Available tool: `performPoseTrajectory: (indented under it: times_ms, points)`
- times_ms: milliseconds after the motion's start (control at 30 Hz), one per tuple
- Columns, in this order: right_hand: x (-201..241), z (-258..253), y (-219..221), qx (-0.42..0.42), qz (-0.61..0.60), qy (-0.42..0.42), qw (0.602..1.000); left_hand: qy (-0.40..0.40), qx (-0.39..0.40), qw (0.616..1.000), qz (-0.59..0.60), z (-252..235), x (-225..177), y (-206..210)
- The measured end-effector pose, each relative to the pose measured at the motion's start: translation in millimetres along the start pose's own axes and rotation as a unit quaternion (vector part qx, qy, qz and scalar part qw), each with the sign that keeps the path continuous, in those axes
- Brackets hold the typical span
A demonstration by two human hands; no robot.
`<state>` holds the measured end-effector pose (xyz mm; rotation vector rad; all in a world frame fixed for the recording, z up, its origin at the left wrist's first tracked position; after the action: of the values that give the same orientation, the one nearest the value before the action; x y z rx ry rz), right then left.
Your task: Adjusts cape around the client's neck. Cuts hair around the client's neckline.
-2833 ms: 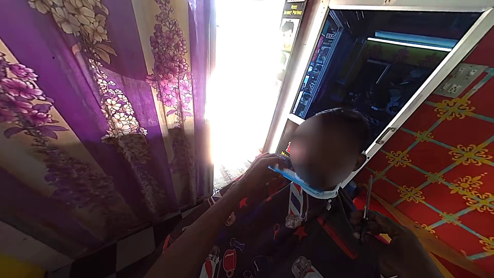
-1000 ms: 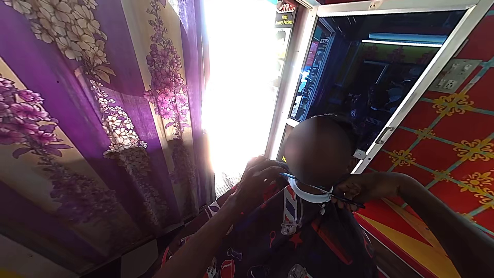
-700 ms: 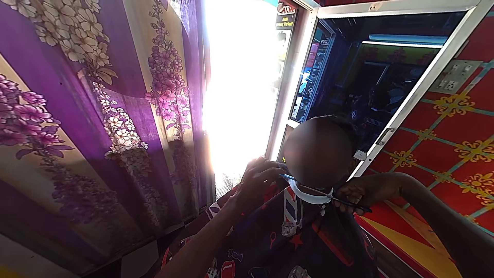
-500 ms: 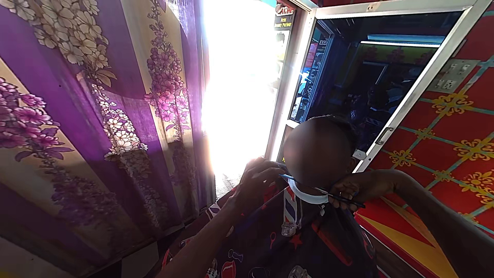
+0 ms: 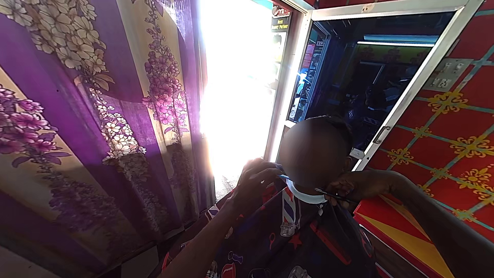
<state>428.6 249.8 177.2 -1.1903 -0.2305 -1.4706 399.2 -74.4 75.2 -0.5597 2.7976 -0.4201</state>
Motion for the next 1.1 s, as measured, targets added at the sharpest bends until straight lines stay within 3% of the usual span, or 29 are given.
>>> performPoseTrajectory:
  times_ms: [133,233,367,433,567,733,833,933,1000,1100]
  points:
    - [1.7,5.2,20.6,-0.021,0.014,-0.064,0.998,-0.079,-0.039,0.992,0.087,-2.7,-14.5,-8.3]
    - [-12.1,19.6,49.3,-0.091,-0.022,-0.170,0.981,-0.146,-0.080,0.977,0.137,-5.0,-30.1,-22.0]
    - [-34.5,31.2,100.3,-0.229,-0.136,-0.337,0.903,-0.079,-0.021,0.994,0.073,1.2,-25.4,-27.1]
    - [-46.1,28.8,125.0,-0.286,-0.162,-0.367,0.870,-0.025,0.029,0.999,0.014,5.8,-18.2,-21.4]
    - [-76.1,17.8,167.8,-0.371,-0.189,-0.349,0.839,0.022,0.079,0.994,-0.076,16.6,-6.7,-8.5]
    - [-95.6,9.0,197.4,-0.363,-0.214,-0.325,0.847,0.028,0.120,0.983,-0.134,28.1,1.6,5.1]
    - [-88.4,1.2,207.2,-0.362,-0.226,-0.313,0.849,0.023,0.153,0.978,-0.139,34.4,4.5,11.8]
    - [-69.5,-19.5,219.8,-0.395,-0.230,-0.311,0.833,0.017,0.113,0.989,-0.095,39.5,-0.1,7.3]
    - [-56.4,-43.3,231.2,-0.439,-0.249,-0.304,0.808,0.010,0.083,0.992,-0.092,34.5,-4.5,3.8]
    - [-37.6,-84.0,247.4,-0.510,-0.312,-0.242,0.764,0.003,0.128,0.982,-0.135,33.6,1.2,7.4]
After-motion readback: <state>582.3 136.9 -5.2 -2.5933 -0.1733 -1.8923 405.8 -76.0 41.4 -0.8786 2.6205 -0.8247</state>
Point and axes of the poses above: each hand's wrist, its own z-axis away from the middle knuckle, its own y-axis out of the palm, x = y × z, the point moved 2 cm from there along -z, towards the middle knuckle, and after that the axes turned 5 degrees about -y, right-handed, at the moved point
